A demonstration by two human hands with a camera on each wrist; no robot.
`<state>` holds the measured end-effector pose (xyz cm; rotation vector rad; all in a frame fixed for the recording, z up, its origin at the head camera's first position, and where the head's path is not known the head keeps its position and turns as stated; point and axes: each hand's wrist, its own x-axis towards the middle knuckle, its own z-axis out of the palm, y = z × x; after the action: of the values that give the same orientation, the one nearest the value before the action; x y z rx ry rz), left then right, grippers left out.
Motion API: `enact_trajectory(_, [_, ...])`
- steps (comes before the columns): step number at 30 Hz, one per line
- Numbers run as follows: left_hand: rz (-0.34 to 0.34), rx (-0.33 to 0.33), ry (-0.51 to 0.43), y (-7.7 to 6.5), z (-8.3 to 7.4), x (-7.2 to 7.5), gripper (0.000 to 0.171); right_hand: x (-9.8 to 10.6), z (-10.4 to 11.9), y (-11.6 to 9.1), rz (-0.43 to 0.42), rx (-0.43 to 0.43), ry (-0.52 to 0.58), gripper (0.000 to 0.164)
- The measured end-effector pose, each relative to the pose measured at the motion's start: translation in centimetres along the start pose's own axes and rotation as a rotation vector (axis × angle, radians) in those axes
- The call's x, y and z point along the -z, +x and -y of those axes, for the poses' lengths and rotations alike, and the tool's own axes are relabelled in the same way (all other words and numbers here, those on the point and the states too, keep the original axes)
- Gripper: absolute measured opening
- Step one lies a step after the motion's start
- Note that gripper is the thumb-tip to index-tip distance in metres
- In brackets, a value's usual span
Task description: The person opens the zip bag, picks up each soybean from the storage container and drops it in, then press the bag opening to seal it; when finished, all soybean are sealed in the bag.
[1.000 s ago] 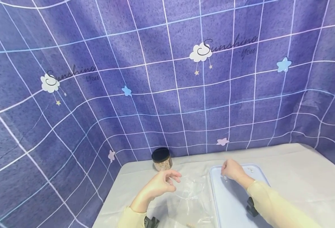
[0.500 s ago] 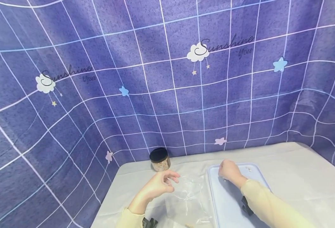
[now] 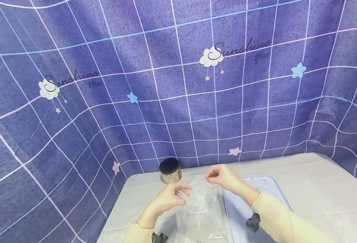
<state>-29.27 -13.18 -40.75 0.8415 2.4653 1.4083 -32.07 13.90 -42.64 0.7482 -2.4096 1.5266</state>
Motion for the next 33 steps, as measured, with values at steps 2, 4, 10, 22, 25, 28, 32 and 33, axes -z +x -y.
enact_trajectory(2, [0.000,-0.002,0.005,0.0,0.0,0.0,0.052,-0.5,1.7,0.1,0.054,0.066,0.032,0.007])
enact_trajectory(4, [0.001,-0.006,0.009,0.0,-0.2,0.0,0.052,-1.0,3.0,0.1,0.101,0.120,0.028,0.009])
enact_trajectory(10, [0.010,-0.016,-0.005,0.0,-0.6,0.0,0.051,-2.3,4.8,-0.2,0.176,0.276,-0.189,0.018])
enact_trajectory(22, [0.014,-0.020,-0.007,-0.2,-0.3,-0.3,0.052,-3.2,4.8,-1.0,0.219,0.362,-0.386,0.020])
enact_trajectory(25, [0.016,-0.017,-0.014,-0.3,-0.4,-0.2,0.052,-2.2,4.2,-0.7,0.154,0.328,-0.264,0.017])
enact_trajectory(28, [0.015,-0.019,-0.016,-0.3,-0.6,-0.2,0.052,-0.4,3.0,-0.3,0.034,0.254,-0.199,0.015])
enact_trajectory(32, [0.013,-0.018,-0.016,-0.4,-0.7,-0.1,0.052,2.1,-0.2,-0.4,-0.095,0.105,-0.265,0.015])
enact_trajectory(33, [0.012,-0.017,-0.014,-0.4,-0.7,-0.1,0.052,2.6,-1.1,-0.6,-0.104,0.061,-0.283,0.015])
